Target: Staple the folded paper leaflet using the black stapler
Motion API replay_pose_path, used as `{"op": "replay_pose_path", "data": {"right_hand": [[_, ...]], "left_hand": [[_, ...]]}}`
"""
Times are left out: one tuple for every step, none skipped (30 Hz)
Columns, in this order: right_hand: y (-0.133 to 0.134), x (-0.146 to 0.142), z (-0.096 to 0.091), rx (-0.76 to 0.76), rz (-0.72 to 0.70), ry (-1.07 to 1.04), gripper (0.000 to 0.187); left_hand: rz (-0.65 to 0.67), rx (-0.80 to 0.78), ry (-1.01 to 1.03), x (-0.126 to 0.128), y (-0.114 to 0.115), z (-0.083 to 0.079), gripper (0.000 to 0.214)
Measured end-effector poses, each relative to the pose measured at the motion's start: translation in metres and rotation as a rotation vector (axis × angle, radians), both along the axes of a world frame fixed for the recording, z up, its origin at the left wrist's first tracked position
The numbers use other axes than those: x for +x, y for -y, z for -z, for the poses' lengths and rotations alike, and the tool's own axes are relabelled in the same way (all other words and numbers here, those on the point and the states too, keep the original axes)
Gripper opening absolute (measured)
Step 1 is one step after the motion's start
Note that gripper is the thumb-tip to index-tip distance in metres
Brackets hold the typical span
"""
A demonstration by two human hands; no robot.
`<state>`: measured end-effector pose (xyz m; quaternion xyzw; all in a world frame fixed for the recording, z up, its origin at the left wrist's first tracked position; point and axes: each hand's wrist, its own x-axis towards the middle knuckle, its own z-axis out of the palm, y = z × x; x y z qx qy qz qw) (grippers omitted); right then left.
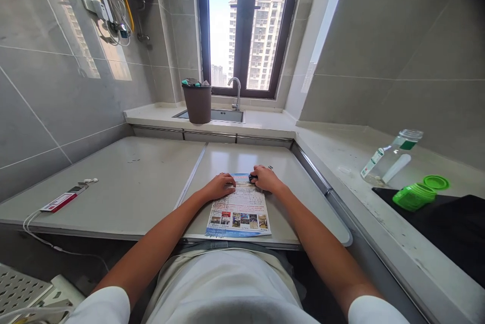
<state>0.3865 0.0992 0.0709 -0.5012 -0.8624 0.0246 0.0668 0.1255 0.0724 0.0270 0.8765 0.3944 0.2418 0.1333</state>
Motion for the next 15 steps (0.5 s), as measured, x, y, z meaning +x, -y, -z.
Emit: {"op": "replay_pose_path", "data": {"right_hand": [[0.001, -0.001, -0.001, 0.007, -0.003, 0.015, 0.024], [0.001, -0.002, -0.001, 0.012, -0.004, 0.026, 0.024], [0.002, -0.002, -0.002, 0.013, -0.004, 0.034, 0.024], [0.003, -0.003, -0.003, 0.014, -0.003, 0.043, 0.023], [0.003, -0.003, -0.004, 0.015, -0.005, 0.055, 0.023], [0.004, -0.003, -0.005, 0.016, -0.008, 0.069, 0.022], [0.004, -0.004, -0.005, 0.019, -0.011, 0.085, 0.021], [0.005, -0.004, -0.006, 0.024, -0.015, 0.099, 0.021], [0.005, -0.005, -0.005, 0.03, -0.019, 0.113, 0.021], [0.005, -0.006, -0.004, 0.038, -0.023, 0.126, 0.02], [0.005, -0.007, -0.003, 0.046, -0.026, 0.139, 0.02], [0.005, -0.009, -0.002, 0.056, -0.028, 0.152, 0.02], [0.006, -0.011, -0.001, 0.065, -0.03, 0.167, 0.02], [0.006, -0.013, 0.0, 0.073, -0.032, 0.185, 0.019], [0.006, -0.015, 0.001, 0.08, -0.034, 0.201, 0.019]], "left_hand": [[0.002, -0.001, 0.001, 0.0, 0.0, 0.0, 0.016], [0.003, -0.004, 0.002, 0.0, 0.0, 0.0, 0.016], [0.002, -0.008, 0.0, 0.001, 0.001, 0.0, 0.016], [0.001, -0.01, -0.001, 0.001, 0.001, -0.001, 0.016], [-0.001, -0.01, -0.003, 0.001, 0.001, -0.001, 0.016], [-0.003, -0.01, -0.005, 0.001, 0.002, -0.002, 0.017], [-0.007, -0.009, -0.008, 0.001, 0.002, -0.002, 0.017], [-0.01, -0.008, -0.009, 0.002, 0.003, -0.003, 0.017], [-0.011, -0.008, -0.011, 0.002, 0.003, -0.003, 0.017], [-0.012, -0.01, -0.011, 0.002, 0.003, -0.003, 0.017], [-0.013, -0.012, -0.012, 0.002, 0.003, -0.003, 0.017], [-0.012, -0.014, -0.012, 0.002, 0.003, -0.003, 0.017], [-0.011, -0.015, -0.012, 0.003, 0.002, -0.003, 0.017], [-0.011, -0.013, -0.011, 0.003, 0.002, -0.003, 0.017], [-0.012, -0.011, -0.011, 0.003, 0.002, -0.002, 0.016]]}}
